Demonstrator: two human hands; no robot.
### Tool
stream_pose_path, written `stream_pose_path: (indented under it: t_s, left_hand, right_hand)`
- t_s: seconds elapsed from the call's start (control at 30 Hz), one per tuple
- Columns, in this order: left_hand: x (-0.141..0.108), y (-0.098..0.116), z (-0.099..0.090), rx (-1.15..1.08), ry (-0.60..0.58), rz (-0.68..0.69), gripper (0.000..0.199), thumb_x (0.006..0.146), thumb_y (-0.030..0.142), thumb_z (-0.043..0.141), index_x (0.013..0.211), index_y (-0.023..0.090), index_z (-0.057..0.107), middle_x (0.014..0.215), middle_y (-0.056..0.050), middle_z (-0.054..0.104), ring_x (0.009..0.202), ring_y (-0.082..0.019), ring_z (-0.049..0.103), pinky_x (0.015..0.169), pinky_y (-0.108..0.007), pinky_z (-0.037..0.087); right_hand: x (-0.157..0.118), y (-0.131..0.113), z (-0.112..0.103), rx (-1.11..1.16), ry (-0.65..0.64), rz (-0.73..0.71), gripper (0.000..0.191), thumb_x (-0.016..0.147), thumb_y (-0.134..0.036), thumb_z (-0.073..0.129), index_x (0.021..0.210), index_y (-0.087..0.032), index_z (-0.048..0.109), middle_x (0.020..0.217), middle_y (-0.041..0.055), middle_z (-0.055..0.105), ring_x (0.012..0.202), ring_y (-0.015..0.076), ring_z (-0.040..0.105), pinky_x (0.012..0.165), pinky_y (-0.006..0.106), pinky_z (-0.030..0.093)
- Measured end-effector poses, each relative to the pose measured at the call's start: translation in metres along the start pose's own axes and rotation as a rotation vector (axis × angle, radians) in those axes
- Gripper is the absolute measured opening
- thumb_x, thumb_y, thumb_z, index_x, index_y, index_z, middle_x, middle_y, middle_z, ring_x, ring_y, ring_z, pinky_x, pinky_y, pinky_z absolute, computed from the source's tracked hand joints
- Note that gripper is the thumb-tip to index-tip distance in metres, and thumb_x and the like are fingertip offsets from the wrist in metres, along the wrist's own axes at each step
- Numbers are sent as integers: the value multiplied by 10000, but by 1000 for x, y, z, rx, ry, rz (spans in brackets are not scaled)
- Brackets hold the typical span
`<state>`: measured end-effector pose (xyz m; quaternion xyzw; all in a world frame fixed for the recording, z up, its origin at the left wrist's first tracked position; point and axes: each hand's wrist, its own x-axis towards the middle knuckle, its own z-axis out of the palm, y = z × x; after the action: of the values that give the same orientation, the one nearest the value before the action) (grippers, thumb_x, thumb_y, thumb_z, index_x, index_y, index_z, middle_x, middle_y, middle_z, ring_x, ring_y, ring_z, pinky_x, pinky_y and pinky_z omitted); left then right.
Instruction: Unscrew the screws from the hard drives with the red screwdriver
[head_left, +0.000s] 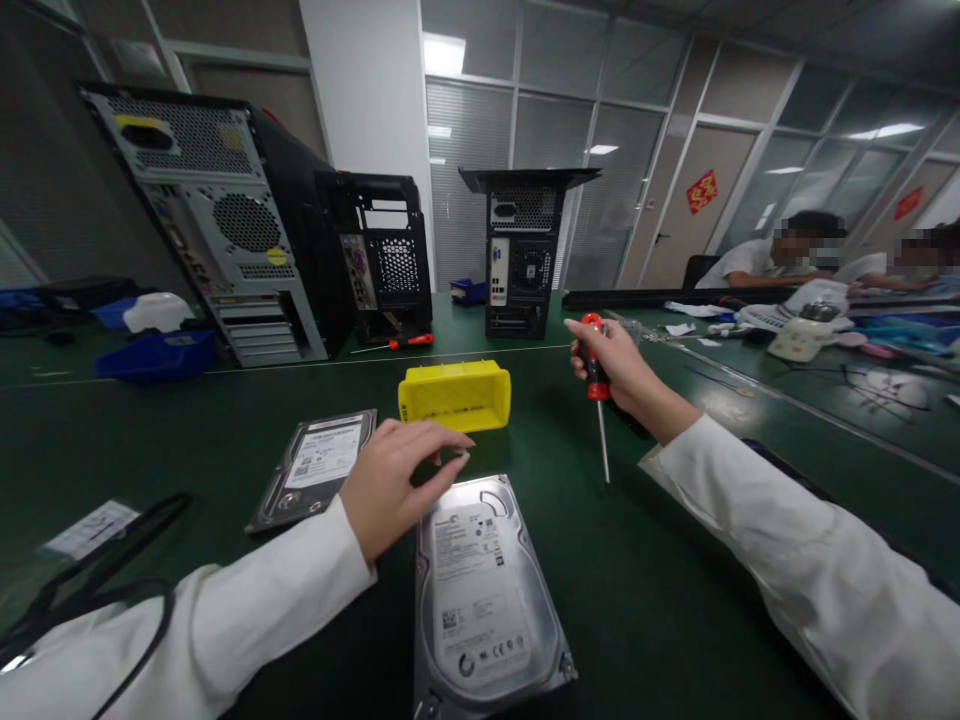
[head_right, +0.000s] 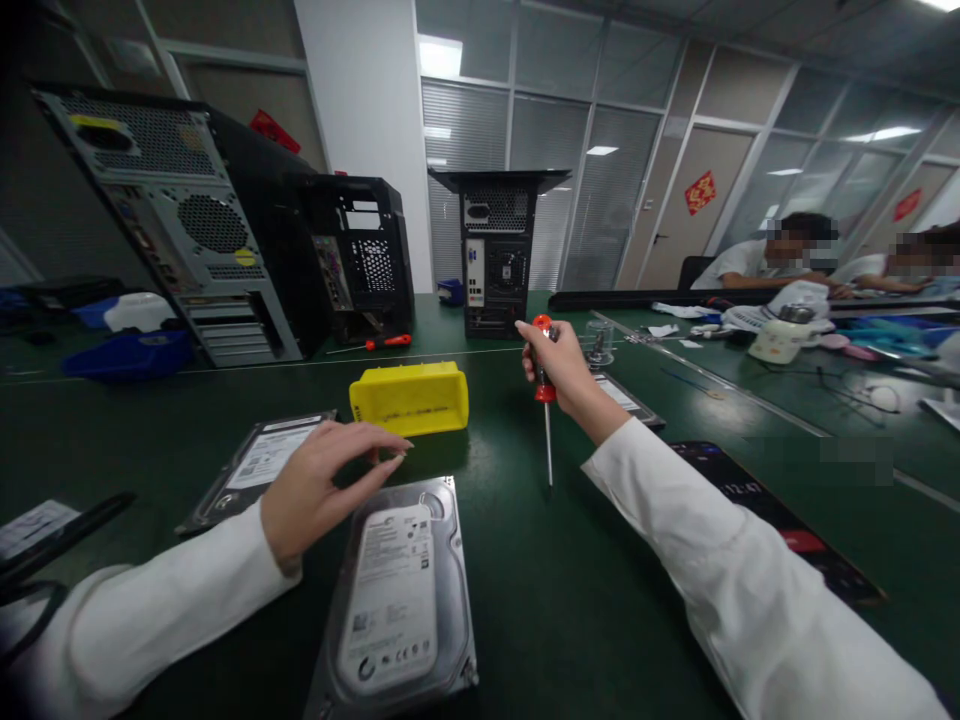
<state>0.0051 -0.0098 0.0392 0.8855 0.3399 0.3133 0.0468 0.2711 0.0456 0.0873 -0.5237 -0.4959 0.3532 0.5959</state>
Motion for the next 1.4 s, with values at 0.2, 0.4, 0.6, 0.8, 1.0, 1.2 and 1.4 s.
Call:
stream_pose_path:
  t_s: [0.2,0.4,0.6,0.8,1.0,1.2,1.4]
  left_hand:
    - [8,-39,-17,220,136,-92,219,860,352,484,823,186,624,682,1,584,602,-155,506,588,-275,317]
    - [12,-61,-20,18,247,-357,241,822,407,511,884,182,573,656,21,503,580,-147,471,554,-246,362]
    - [11,-73,-12,-9,205,-396,339,769,418,565,996,171,522,867,-30,588,716,-173,538,664,-285,429]
    - [11,-75,-10,-29,167,-433,302,772,417,534,943,168,550,918,-58,633,723,-183,581,653,-288,447]
    - [10,-79,-7,-22,135,-432,253,780,409,528,872,179,577,848,-43,649,728,-194,589,668,-288,446]
    - [10,-84,-5,-19,106,-414,252,801,426,531,883,190,568,835,-34,646,775,-204,605,676,-295,450]
    - [8,-79,-5,16,176,-443,268,802,439,551,917,199,515,882,-37,639,792,-215,607,709,-338,448]
  right_hand:
    - [2,34,1,-347,-148,214,334,881,-318,498,1154,-128,510,1101,90,560,934,176,582,779,371,508]
    - [5,63,4,-753,-242,205,313,881,-309,498,1139,-132,524,1119,89,557,961,180,575,809,380,496]
    - [9,75,0,-1093,-281,102,309,880,-305,500,1136,-135,528,1131,91,553,978,183,569,825,388,489]
    - [2,76,2,-1250,-273,-24,305,882,-308,495,1133,-137,530,1127,90,555,973,180,570,822,385,490]
    - [-4,68,5,-1282,-224,-207,303,883,-313,494,1124,-133,532,1113,89,559,956,176,575,806,375,497]
    - [-16,25,13,-1271,-206,-524,263,909,-320,430,1033,-123,552,1016,77,577,919,165,561,786,345,475]
    - [-35,-2,39,-1354,-461,-791,278,916,-315,368,1004,-145,570,1028,93,586,899,188,556,763,317,439]
